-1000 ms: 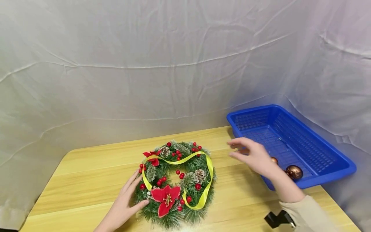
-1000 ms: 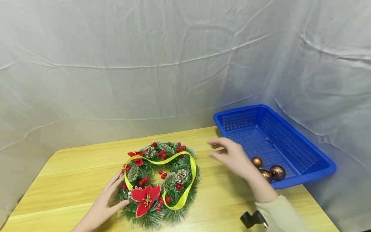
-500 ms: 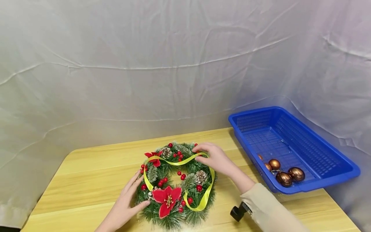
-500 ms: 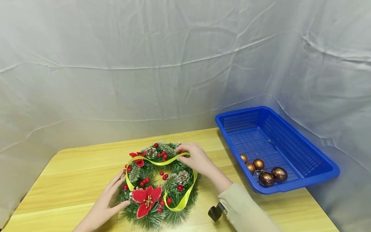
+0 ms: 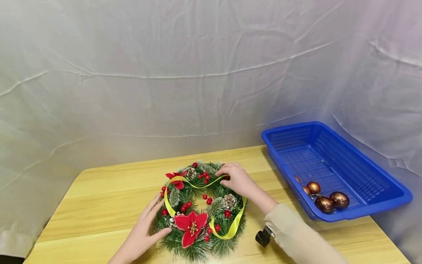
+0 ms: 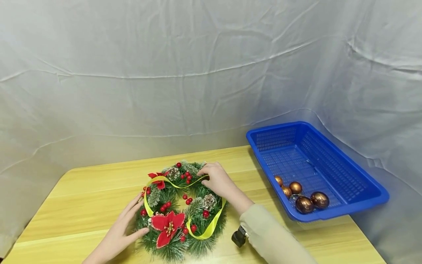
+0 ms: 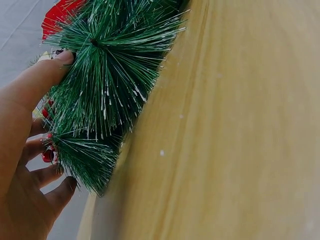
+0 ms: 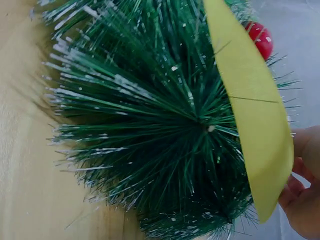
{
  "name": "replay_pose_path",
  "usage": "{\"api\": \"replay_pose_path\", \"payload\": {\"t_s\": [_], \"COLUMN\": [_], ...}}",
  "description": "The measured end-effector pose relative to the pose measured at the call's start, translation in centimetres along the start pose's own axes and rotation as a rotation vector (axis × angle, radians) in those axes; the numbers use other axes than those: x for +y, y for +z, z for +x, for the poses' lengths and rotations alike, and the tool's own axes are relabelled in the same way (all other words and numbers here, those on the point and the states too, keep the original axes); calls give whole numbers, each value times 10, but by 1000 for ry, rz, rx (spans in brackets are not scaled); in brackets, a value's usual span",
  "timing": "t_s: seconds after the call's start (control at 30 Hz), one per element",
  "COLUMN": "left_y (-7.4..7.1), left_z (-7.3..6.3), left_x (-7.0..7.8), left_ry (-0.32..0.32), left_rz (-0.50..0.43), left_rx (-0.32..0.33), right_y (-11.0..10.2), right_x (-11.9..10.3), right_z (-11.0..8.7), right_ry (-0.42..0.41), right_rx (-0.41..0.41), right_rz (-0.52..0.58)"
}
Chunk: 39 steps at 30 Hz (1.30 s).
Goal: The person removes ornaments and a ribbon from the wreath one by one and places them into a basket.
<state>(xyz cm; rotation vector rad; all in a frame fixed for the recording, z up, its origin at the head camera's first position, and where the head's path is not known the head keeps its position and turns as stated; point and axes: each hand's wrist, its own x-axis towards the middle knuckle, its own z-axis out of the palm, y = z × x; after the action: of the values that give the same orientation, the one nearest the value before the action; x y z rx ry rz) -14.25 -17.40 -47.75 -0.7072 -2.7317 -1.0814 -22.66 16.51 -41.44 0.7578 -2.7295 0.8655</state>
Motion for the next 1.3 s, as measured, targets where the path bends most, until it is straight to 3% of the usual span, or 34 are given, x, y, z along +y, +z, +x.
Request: {"api": "replay_pose_path", "payload": {"t_s": [0.17,0.67,1.3], "left_y": [1,0,0], "left_z": [0,0,-1], "left_x": [0,1,0], "left_ry": [5,-10,-8], "left_rz": [-2,-9,-24], "left_rx": [-1,-10,4], "right_y": [3,-10,-29], "right_x": [-1,-4,0], "right_z": [2,-3,-5], "right_ry": [10,48,138], "right_rx": [24,99,70], "right_rz": [-19,85,172]}}
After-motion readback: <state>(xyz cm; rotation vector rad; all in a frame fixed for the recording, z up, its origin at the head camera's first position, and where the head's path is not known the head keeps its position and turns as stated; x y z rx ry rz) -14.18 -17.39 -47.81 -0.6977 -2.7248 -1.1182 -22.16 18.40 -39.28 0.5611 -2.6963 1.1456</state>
